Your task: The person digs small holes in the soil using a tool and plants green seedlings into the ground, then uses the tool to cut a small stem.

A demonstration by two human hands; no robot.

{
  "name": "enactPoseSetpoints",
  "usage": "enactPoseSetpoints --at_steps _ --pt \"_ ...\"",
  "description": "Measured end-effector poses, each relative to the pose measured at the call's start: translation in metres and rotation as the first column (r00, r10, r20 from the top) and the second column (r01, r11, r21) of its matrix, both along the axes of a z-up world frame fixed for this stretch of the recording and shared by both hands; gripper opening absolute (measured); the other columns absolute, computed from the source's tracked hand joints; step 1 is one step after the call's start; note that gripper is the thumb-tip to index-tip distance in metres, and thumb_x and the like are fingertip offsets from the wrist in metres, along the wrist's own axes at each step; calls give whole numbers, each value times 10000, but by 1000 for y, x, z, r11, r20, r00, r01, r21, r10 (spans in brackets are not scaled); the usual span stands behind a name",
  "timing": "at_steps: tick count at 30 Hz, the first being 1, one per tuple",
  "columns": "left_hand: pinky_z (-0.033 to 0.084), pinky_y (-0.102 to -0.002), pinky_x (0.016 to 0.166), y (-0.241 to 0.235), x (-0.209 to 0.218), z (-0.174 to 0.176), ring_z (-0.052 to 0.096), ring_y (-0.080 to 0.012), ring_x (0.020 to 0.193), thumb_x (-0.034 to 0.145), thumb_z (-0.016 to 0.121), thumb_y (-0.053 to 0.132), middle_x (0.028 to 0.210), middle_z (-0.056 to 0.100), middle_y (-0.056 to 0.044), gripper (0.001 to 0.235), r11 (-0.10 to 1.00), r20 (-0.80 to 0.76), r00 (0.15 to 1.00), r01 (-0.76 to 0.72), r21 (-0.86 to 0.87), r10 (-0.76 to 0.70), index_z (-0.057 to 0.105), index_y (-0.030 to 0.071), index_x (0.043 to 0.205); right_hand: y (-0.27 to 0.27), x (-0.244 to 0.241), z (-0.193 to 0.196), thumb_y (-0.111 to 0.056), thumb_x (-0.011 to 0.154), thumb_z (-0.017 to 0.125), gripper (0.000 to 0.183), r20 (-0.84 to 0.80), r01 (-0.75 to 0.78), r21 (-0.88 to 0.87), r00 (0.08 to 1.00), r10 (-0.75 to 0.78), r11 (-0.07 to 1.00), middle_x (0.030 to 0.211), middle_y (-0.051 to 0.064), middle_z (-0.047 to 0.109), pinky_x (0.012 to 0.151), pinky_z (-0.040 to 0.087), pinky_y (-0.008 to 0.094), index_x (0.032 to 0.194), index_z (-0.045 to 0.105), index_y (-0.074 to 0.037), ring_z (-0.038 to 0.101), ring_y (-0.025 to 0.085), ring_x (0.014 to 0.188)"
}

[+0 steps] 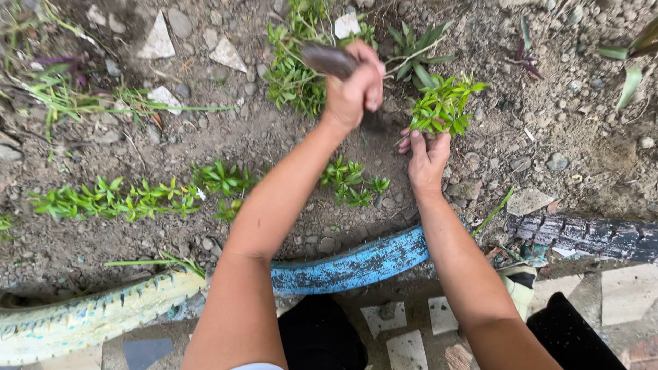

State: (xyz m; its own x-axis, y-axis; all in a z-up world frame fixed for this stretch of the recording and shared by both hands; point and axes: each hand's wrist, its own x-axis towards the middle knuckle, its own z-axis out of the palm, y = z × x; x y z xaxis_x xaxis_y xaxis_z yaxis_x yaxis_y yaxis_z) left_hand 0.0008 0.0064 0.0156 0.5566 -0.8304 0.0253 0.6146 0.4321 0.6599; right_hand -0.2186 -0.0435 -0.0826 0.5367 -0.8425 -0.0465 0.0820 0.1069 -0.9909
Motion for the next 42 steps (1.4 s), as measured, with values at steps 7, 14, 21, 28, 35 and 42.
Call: enactPoseSetpoints --at_steps 7,14,21,28,35,42 --pt "341 -310 381 15 -10 3 395 -121 405 903 575 18 555 475 -32 35 979 -52 989 146 144 -140 560 24 872 0 0 2 -15 1086 531 301 -15 -5 13 1000 5 1000 1048 150 664 683 577 278 1349 385 -8 643 148 792" --pt "364 -304 393 8 -26 -3 429 -121 437 909 601 13 588 482 -31 87 989 46 997 53 137 -60 539 27 850 2 -3 3 -16 1093 521 216 -38 -16 -1 999 16 1000 1041 134 662 686 576 273 1283 425 19 643 146 791" --pt "361 -300 392 12 -18 5 419 -115 436 892 569 -3 578 479 -32 30 979 39 982 182 90 -186 565 4 864 -1 0 3 -4 1086 508 217 -23 -14 -2 1000 13 1000 1050 136 664 694 572 272 1286 426 20 640 146 802" --pt "339 -306 381 3 -15 -12 396 -120 414 876 568 27 561 475 -36 39 973 -21 988 154 171 -153 558 12 842 0 0 6 -6 1082 513 223 -14 -16 4 1000 16 1000 1045 140 660 685 574 277 1284 421 16 638 150 792" --pt "330 -312 410 1 -20 -13 390 -131 427 906 596 29 574 464 -37 69 983 34 988 145 110 -149 543 37 861 1 -3 1 -3 1089 519 208 -15 -15 5 1000 15 1000 1051 148 662 685 565 282 1283 453 29 636 157 798" --pt "343 -295 399 24 -27 -16 401 -121 421 895 576 43 555 462 -28 56 951 -118 957 279 131 -264 532 36 862 -1 -6 5 -17 1130 538 121 -117 -85 -54 990 78 995 1085 145 706 755 590 297 1179 634 39 691 177 861"
